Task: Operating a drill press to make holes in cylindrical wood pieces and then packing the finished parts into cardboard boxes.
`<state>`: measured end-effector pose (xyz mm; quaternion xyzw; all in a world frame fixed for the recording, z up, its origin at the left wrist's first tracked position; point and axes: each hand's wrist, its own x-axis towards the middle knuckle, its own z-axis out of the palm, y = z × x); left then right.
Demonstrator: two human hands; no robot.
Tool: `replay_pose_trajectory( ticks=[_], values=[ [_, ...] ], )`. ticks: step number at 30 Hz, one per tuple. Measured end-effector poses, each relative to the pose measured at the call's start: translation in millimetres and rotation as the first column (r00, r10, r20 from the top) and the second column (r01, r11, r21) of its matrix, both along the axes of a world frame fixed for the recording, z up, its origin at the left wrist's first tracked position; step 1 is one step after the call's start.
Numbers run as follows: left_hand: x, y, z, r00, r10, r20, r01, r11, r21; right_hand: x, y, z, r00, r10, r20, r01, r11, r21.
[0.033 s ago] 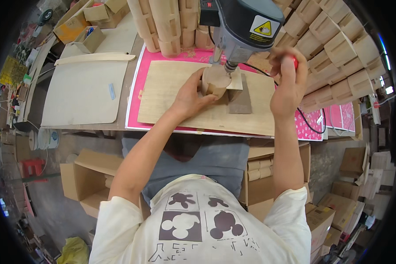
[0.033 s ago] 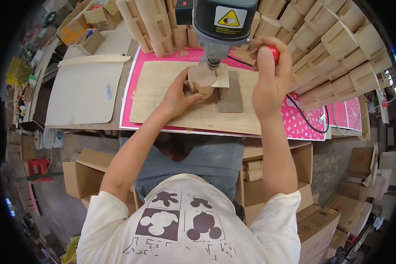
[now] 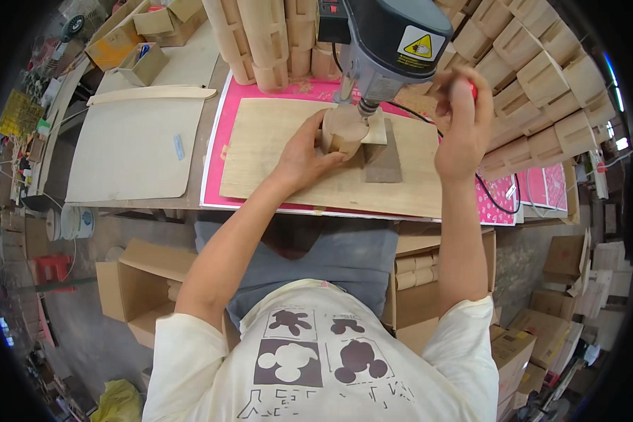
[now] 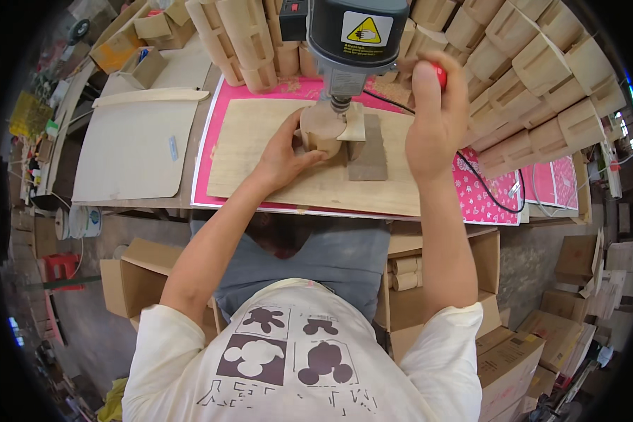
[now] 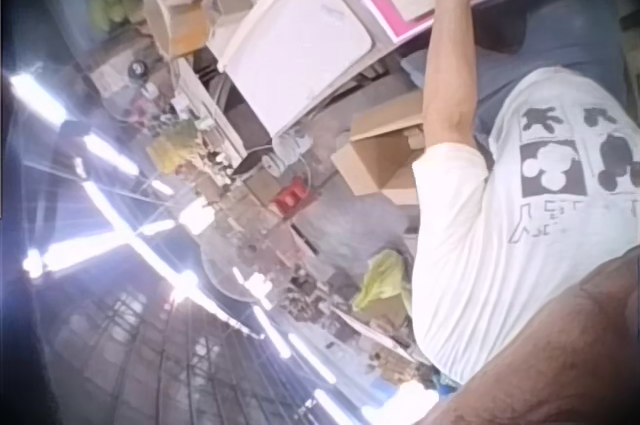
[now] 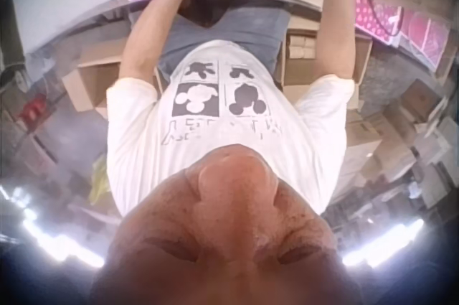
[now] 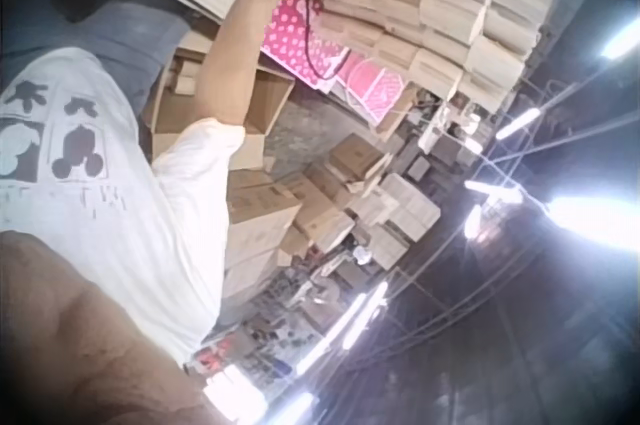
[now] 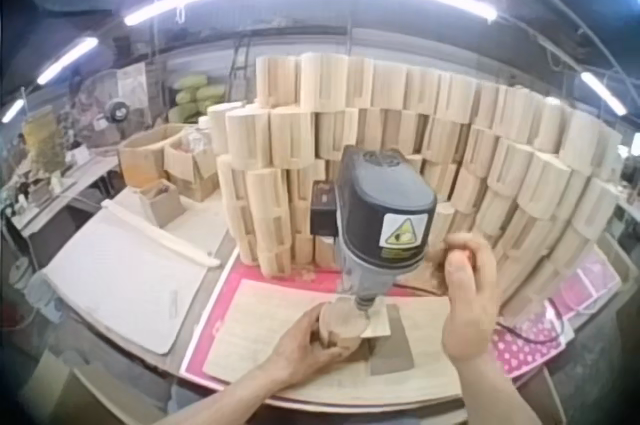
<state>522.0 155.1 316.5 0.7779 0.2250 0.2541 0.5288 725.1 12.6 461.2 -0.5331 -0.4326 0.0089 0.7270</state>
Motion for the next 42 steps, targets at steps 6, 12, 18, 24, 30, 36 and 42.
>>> replay_pose_trajectory(
  ticks=[6,12,18,24,30,36,42],
  values=[
    [11.4,-3.3,-6.0,0.996,0.002,0.084,-0.007,0.998,0.059,77.0,52.7,48.7,0.991,0.048,-0.124,-0.076,0.968,-0.238],
    [1.4,1.0,-15.3,0.997,0.026,0.068,-0.028,0.999,0.03,75.3,72.2,32.2,0.982,0.062,-0.181,-0.105,0.965,-0.24],
    [-9.1,-5.2,-10.4,0.993,0.12,0.014,-0.121,0.988,0.092,65.4,26.8,-33.5,0.963,-0.014,-0.268,-0.059,0.963,-0.264],
    [-34.4,-47.7,-8.0,0.894,0.445,-0.053,-0.429,0.883,0.189,47.5,-32.1,-133.5,0.938,-0.138,-0.319,-0.047,0.859,-0.51],
    [-55.7,-42.1,-14.3,0.914,0.4,-0.064,-0.373,0.893,0.252,31.6,-39.6,-177.0,0.953,-0.142,-0.269,-0.032,0.832,-0.553],
    [-20.6,-12.4,8.6,0.972,0.179,-0.151,-0.183,0.983,-0.015,29.5,-39.8,-198.7,0.974,-0.177,-0.139,0.084,0.858,-0.507],
    [4.6,-6.5,-9.3,0.982,0.187,-0.031,-0.183,0.979,0.091,27.0,-39.3,-198.3,0.979,-0.187,-0.082,0.12,0.851,-0.511]
  ],
)
